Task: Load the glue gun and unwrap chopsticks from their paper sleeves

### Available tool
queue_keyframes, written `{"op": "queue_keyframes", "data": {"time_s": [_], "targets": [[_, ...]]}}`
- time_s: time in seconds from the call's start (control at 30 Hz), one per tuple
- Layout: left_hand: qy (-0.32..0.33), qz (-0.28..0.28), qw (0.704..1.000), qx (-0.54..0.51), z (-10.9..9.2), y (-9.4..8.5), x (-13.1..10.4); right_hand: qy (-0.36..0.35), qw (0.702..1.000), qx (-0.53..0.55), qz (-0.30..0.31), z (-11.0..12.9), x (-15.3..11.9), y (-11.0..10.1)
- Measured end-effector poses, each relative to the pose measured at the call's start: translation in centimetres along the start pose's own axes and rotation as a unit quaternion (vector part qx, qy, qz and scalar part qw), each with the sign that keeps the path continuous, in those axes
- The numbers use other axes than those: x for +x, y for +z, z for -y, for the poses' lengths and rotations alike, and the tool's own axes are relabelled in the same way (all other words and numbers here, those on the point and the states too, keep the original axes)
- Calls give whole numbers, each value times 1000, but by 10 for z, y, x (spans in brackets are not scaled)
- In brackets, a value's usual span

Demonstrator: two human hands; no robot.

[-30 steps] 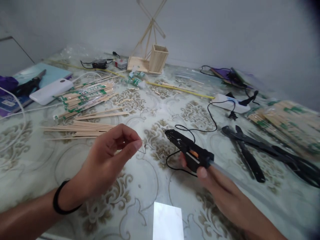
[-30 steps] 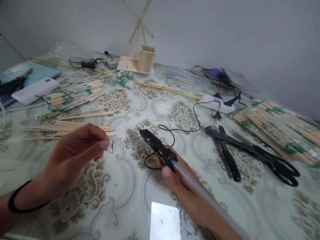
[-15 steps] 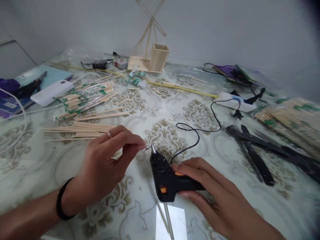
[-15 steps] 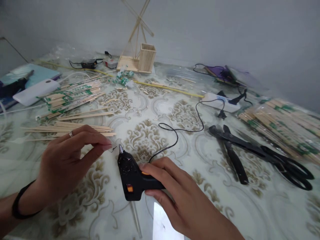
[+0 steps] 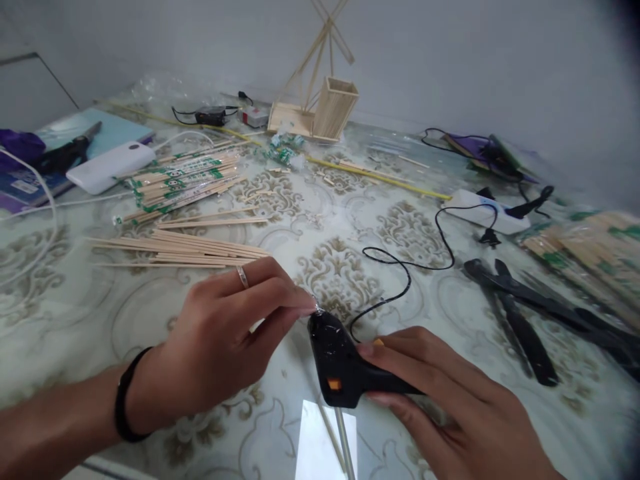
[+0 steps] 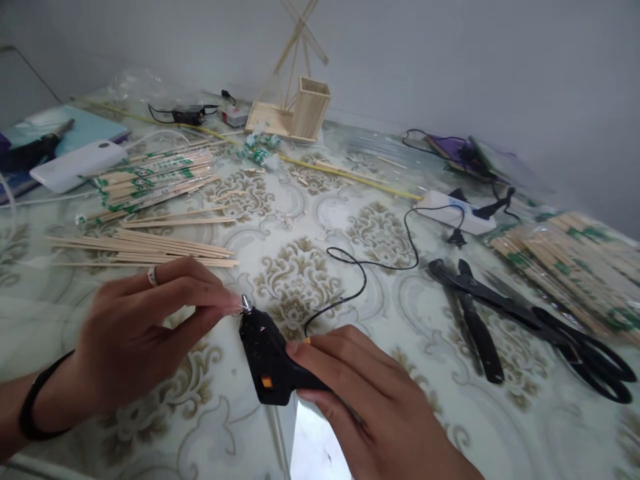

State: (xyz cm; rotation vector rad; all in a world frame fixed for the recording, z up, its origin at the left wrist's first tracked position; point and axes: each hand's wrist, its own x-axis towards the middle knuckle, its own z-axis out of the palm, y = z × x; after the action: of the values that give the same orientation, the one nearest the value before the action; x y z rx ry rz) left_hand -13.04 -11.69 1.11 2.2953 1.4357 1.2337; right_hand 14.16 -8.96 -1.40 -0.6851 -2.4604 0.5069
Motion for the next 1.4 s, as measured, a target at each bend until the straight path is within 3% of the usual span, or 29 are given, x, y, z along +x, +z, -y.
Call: {"op": "queue_keyframes", "data": {"time_s": [0.37, 1.4], "targets": [[-2, 28, 999, -17, 2, 2, -2, -37, 999, -32, -5, 3, -3, 1], [0, 16, 1000, -6, 4, 5, -1, -46, 998, -30, -18, 7, -2, 6]]}}
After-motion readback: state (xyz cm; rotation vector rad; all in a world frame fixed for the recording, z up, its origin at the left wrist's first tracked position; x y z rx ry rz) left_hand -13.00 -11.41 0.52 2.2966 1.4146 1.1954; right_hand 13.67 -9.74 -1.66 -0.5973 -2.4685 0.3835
